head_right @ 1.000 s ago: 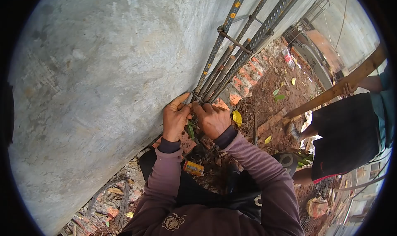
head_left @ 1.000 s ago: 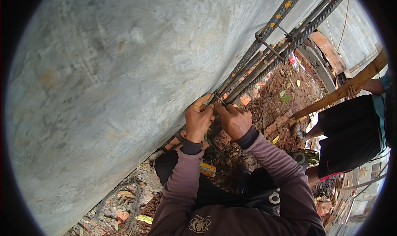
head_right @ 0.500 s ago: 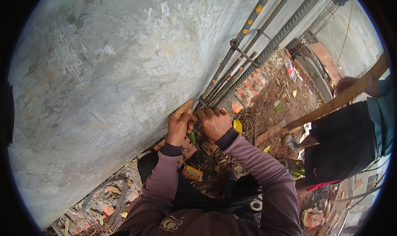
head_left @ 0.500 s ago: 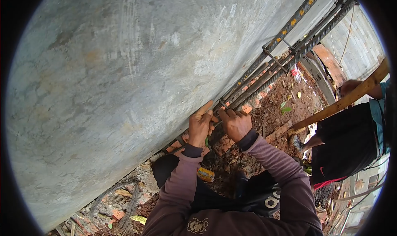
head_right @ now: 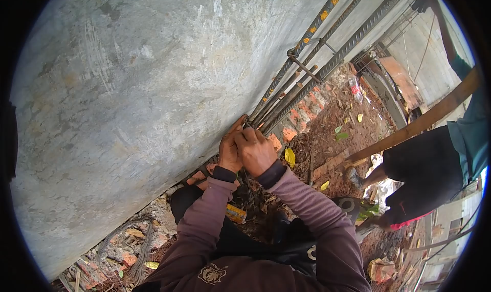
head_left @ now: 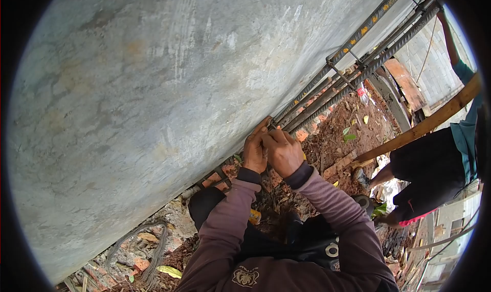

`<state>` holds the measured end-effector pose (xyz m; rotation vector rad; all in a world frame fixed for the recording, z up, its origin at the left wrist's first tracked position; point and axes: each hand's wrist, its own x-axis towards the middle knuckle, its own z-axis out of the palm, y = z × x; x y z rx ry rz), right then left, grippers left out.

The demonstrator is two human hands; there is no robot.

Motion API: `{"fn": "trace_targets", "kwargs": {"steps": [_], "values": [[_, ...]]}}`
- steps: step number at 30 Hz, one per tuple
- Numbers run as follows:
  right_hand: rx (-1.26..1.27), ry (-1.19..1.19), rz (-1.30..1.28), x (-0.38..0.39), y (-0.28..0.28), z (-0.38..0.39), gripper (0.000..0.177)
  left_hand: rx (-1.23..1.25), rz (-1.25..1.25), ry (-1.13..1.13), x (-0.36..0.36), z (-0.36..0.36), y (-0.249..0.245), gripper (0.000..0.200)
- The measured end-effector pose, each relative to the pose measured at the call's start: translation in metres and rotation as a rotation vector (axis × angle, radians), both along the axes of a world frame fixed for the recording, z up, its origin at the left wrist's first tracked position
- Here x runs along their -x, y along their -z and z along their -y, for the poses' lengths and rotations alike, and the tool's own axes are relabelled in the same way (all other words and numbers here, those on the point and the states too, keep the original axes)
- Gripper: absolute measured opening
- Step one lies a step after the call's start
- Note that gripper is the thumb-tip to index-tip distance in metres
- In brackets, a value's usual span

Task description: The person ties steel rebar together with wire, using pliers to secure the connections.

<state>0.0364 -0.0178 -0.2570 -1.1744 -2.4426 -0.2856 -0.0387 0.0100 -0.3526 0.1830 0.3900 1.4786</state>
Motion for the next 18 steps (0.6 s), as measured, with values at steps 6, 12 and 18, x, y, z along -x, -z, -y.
{"fn": "trace_targets", "kwargs": {"steps": [6, 12, 18], "values": [[0.011, -0.08, -0.033, 0.007, 0.005, -0.011, 0.031, -0.201, 0.144, 0.04, -0.008, -0.004, 0.005, 0.047], [-0.105, -0.177, -0.049, -0.008, 0.008, -0.005, 0.032, -0.259, 0.025, 0.117, 0.0, -0.013, 0.021, 0.039], [-0.045, -0.212, -0.136, 0.0, 0.014, -0.005, 0.033, -0.218, -0.223, 0.022, 0.0, -0.019, 0.012, 0.038]]}}
